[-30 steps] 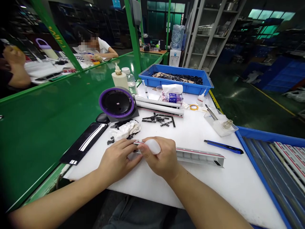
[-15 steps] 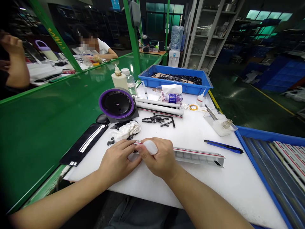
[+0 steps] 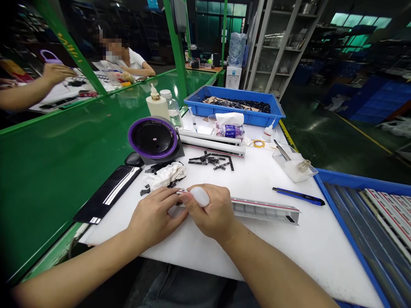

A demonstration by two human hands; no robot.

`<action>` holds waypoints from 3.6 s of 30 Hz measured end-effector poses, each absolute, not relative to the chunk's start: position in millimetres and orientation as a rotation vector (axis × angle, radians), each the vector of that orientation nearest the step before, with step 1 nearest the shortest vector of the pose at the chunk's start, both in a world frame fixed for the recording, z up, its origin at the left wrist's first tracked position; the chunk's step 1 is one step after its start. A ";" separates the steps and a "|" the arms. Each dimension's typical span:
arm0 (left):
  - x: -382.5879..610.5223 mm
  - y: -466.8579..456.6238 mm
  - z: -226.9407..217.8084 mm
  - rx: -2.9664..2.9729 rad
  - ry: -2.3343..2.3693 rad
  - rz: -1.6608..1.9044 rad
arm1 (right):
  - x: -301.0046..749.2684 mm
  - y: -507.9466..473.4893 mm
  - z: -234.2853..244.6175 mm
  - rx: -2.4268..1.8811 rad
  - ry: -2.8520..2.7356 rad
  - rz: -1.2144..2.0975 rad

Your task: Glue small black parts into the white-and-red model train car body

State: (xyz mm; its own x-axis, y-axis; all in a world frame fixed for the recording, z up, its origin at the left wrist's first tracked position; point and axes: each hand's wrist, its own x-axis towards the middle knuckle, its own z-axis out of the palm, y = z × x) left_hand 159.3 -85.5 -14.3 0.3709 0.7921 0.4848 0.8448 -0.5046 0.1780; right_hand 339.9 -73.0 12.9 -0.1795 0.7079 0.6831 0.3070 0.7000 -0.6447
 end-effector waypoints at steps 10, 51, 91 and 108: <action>159.5 -85.6 -12.8 -2.504 -1.472 -0.810 | 340.7 -72.6 13.1 -0.822 -1.764 0.453; 158.5 -84.6 -12.4 -2.529 -1.476 -0.782 | 353.6 -70.4 20.8 -0.869 -1.350 0.862; 143.0 -69.5 -31.0 -2.500 -1.309 -0.832 | 581.7 2.8 31.0 -1.867 -1.000 0.041; 145.9 -74.1 -25.9 -2.445 -1.245 -0.753 | 580.8 13.5 19.3 -1.902 -1.038 -0.166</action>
State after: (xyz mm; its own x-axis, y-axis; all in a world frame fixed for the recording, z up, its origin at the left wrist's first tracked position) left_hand 145.9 -74.1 -25.9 0.4881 0.6584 0.5730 0.8131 -0.5817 -0.0242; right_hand 580.8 13.5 19.3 0.6333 0.5922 0.4982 0.7178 -0.2089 -0.6642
